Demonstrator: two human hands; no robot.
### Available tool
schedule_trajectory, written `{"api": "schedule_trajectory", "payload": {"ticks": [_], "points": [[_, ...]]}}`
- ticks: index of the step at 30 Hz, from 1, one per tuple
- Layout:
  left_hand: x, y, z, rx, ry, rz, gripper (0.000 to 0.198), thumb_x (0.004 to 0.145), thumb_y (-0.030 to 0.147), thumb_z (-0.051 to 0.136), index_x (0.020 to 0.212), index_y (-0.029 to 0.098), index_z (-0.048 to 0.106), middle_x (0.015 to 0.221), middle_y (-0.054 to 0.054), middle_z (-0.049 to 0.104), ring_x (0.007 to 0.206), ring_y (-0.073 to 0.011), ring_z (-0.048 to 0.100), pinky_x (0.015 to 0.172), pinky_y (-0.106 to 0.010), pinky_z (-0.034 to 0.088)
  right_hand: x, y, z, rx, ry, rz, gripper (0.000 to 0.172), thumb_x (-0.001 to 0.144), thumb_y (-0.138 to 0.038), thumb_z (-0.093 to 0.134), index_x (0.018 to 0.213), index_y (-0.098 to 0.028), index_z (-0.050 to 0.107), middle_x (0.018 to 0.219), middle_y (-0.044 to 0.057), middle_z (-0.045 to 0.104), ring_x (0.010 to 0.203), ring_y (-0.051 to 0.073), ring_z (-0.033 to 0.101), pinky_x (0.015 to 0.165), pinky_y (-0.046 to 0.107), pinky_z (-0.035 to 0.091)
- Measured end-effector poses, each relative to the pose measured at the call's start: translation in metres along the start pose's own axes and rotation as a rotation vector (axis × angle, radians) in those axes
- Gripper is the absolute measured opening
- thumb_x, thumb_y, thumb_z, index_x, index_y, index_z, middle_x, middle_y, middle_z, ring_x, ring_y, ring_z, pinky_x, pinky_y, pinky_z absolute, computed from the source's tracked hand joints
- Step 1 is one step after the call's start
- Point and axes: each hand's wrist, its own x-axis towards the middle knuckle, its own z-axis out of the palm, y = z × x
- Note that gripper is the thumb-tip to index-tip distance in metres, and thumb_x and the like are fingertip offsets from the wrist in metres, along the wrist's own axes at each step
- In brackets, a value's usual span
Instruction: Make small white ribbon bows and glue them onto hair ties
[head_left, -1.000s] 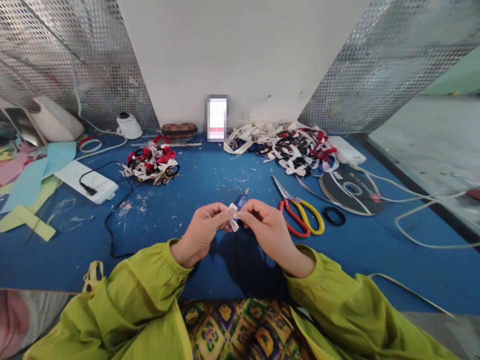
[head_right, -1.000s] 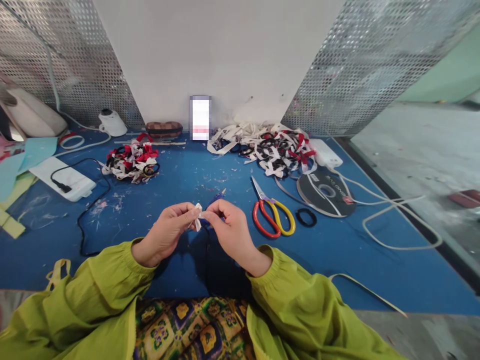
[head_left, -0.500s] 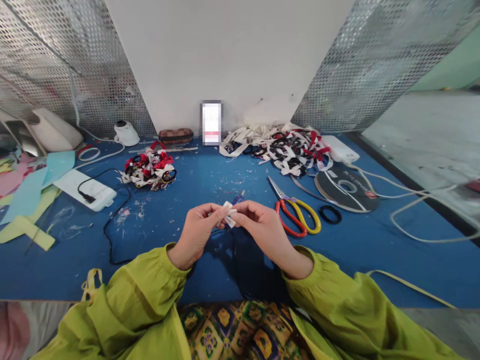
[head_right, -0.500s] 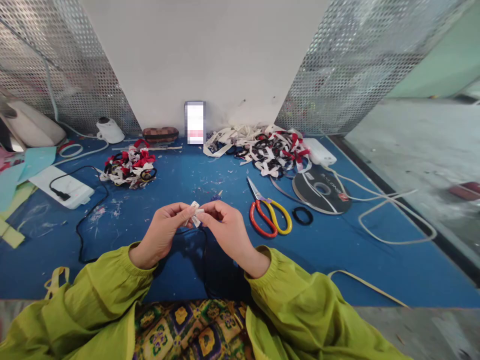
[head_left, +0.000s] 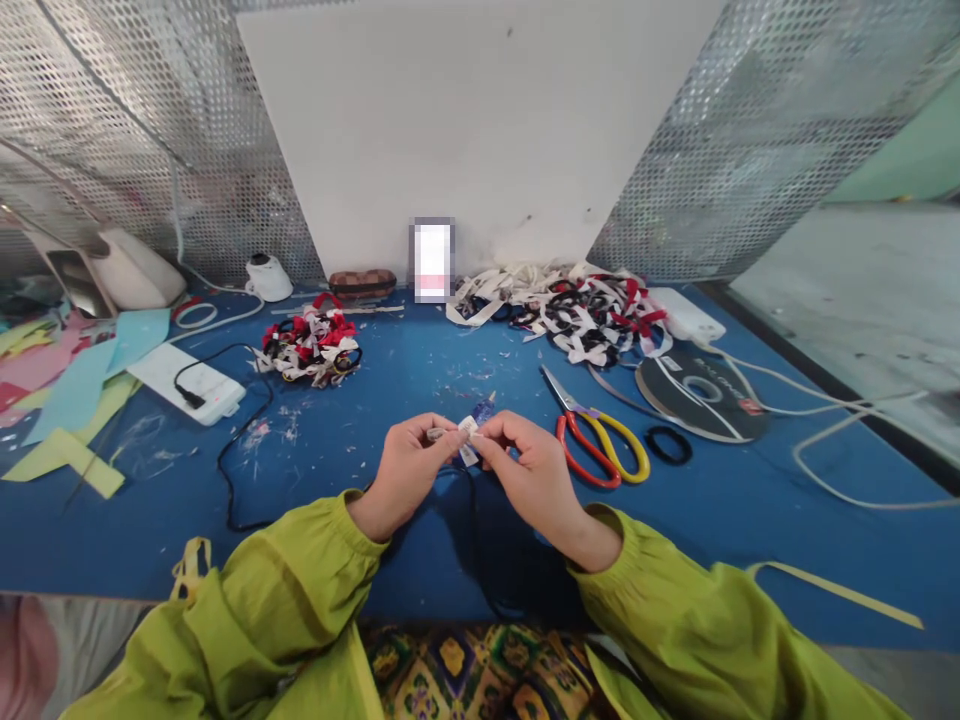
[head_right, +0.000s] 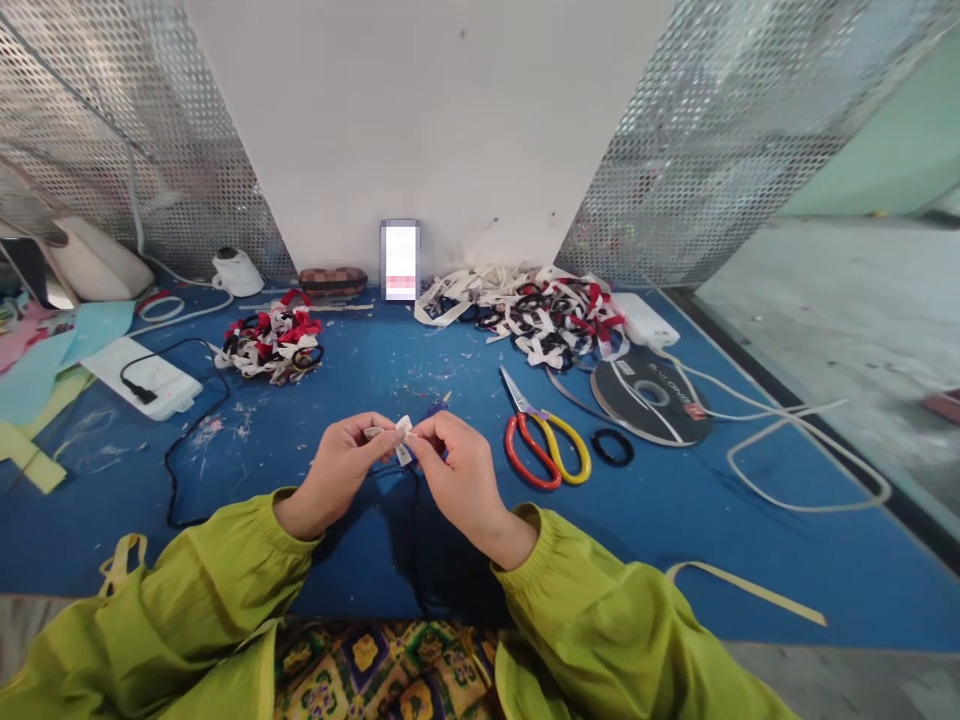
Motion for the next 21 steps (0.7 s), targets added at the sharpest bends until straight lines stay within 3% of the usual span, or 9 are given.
{"api": "schedule_trajectory", "payload": {"ticks": [3, 8, 11, 13, 16, 18, 21], "points": [[0.001, -0.001, 0.0, -0.029, -0.04, -0.006, 0.027, 0.062, 0.037, 0.076, 0.059, 0.013, 0.062, 0.049, 0.003, 0.051, 0.051, -0.0077, 0.041, 0.051, -0.022, 0.03, -0.001, 0.001, 0.0, 0.07, -0.02, 0.042, 0.021, 0.08, -0.027, 0.061, 0.061, -0.019, 0.057, 0.056, -0.002, 0.053, 0.056, 0.012, 0.048, 0.057, 0.027, 0.038], [0.0, -0.003, 0.0, -0.223, -0.169, -0.057, 0.031, 0.059, 0.038, 0.078, 0.055, 0.013, 0.059, 0.051, 0.001, 0.053, 0.05, -0.0075, 0.044, 0.053, -0.022, 0.035, 0.003, 0.006, 0.002, 0.656, -0.181, 0.428, 0.026, 0.066, -0.037, 0.075, 0.061, -0.017, 0.059, 0.058, -0.003, 0.053, 0.051, 0.007, 0.042, 0.051, 0.023, 0.032], [-0.002, -0.001, 0.0, -0.341, -0.242, -0.068, 0.033, 0.058, 0.038, 0.08, 0.056, 0.013, 0.058, 0.052, 0.001, 0.054, 0.05, -0.0072, 0.046, 0.054, -0.022, 0.037, 0.004, 0.006, 0.001, 0.828, -0.263, 0.451, 0.03, 0.059, -0.038, 0.081, 0.061, -0.017, 0.06, 0.062, -0.002, 0.055, 0.051, 0.006, 0.041, 0.05, 0.023, 0.032], [-0.001, 0.001, 0.0, -0.344, -0.272, -0.041, 0.034, 0.058, 0.039, 0.08, 0.055, 0.014, 0.057, 0.052, 0.001, 0.054, 0.05, -0.0076, 0.047, 0.054, -0.022, 0.037, 0.007, 0.003, -0.003, 0.757, -0.263, 0.346, 0.03, 0.062, -0.041, 0.08, 0.059, -0.018, 0.06, 0.058, -0.002, 0.055, 0.051, 0.007, 0.042, 0.051, 0.024, 0.034], [0.005, 0.008, 0.001, -0.238, -0.22, 0.043, 0.031, 0.059, 0.038, 0.078, 0.054, 0.014, 0.059, 0.051, 0.001, 0.053, 0.05, -0.0078, 0.046, 0.053, -0.022, 0.036, 0.016, -0.003, -0.012, 0.492, -0.13, 0.187, 0.033, 0.067, -0.049, 0.074, 0.061, -0.019, 0.062, 0.055, -0.002, 0.056, 0.053, 0.01, 0.047, 0.055, 0.026, 0.037], [0.011, 0.012, 0.002, -0.138, -0.169, 0.08, 0.028, 0.058, 0.036, 0.077, 0.054, 0.014, 0.061, 0.049, 0.003, 0.052, 0.048, -0.007, 0.044, 0.051, -0.022, 0.034, 0.025, -0.006, -0.016, 0.362, -0.059, 0.147, 0.037, 0.069, -0.055, 0.069, 0.062, -0.019, 0.063, 0.055, -0.001, 0.057, 0.056, 0.012, 0.049, 0.057, 0.027, 0.039], [0.02, 0.014, 0.001, -0.067, -0.157, 0.071, 0.029, 0.055, 0.036, 0.079, 0.054, 0.013, 0.062, 0.048, 0.004, 0.051, 0.047, -0.0064, 0.042, 0.049, -0.022, 0.031, 0.038, -0.008, -0.015, 0.258, -0.09, 0.12, 0.038, 0.066, -0.053, 0.068, 0.053, -0.018, 0.06, 0.052, -0.001, 0.054, 0.055, 0.012, 0.048, 0.057, 0.028, 0.039]]}}
